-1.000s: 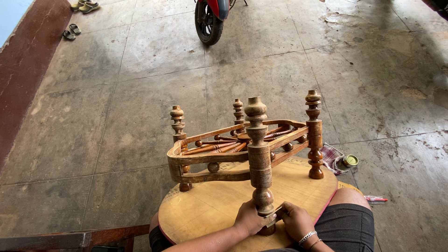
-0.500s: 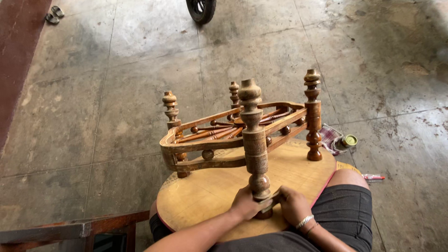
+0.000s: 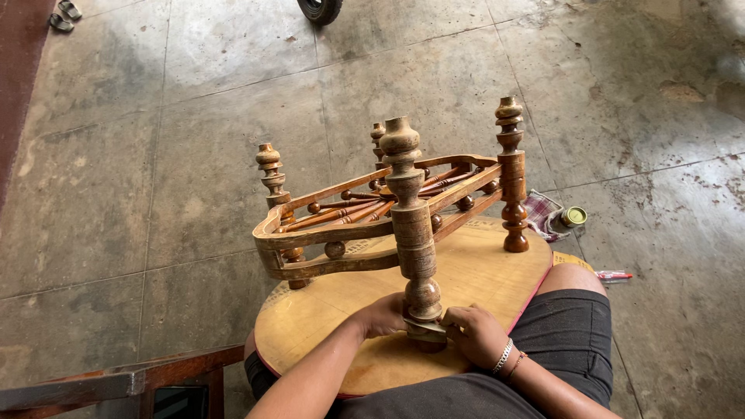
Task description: The person is sanding the legs and frame of a small decorative wooden table using a piece of sandpaper.
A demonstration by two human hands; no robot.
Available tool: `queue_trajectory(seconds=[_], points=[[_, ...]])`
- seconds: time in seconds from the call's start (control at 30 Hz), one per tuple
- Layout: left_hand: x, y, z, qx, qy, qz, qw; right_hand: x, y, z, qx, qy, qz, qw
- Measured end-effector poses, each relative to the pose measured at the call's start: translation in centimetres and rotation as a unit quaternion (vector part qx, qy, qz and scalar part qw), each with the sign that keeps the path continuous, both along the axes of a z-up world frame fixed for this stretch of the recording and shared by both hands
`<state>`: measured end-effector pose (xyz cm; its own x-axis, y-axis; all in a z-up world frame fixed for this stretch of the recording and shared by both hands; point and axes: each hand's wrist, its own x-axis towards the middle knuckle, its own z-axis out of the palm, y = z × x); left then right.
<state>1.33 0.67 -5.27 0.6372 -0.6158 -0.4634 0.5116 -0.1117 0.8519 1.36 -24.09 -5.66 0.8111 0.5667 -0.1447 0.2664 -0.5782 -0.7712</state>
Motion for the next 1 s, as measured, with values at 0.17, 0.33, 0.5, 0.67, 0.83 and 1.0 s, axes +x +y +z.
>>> queue_trajectory(seconds=[0.17, 0.33, 0.5, 0.67, 0.83, 1.0], points=[[-2.3, -3.1, -0.2, 0.178, -0.086, 0.099, 0.975, -0.2, 0.4, 0.1, -0.039, 0.053, -0.099, 0.993], [-2.6, -5.0, 1.0, 0.296, -0.137, 0.163, 0.931, 0.5, 0.3, -0.6, -0.09, 0.068, -0.168, 0.979], [-1.6, -2.2, 1.8, 0.084, -0.117, 0.099, 0.985, 1.0, 0.5, -0.8, -0.085, 0.079, -0.178, 0.977], [-1.6, -2.6, 1.6, 0.235, -0.187, 0.068, 0.951, 0.9, 1.6, -0.9, -0.106, 0.105, -0.141, 0.979], [-1.6, -2.5, 1.9, 0.244, -0.16, 0.077, 0.953, 1.1, 1.0, -4.1, 0.112, 0.302, -0.091, 0.942], [-1.2, -2.9, 2.5, 0.28, -0.158, 0.068, 0.944, 3.0, 0.0, -6.6, 0.227, 0.479, -0.031, 0.847]])
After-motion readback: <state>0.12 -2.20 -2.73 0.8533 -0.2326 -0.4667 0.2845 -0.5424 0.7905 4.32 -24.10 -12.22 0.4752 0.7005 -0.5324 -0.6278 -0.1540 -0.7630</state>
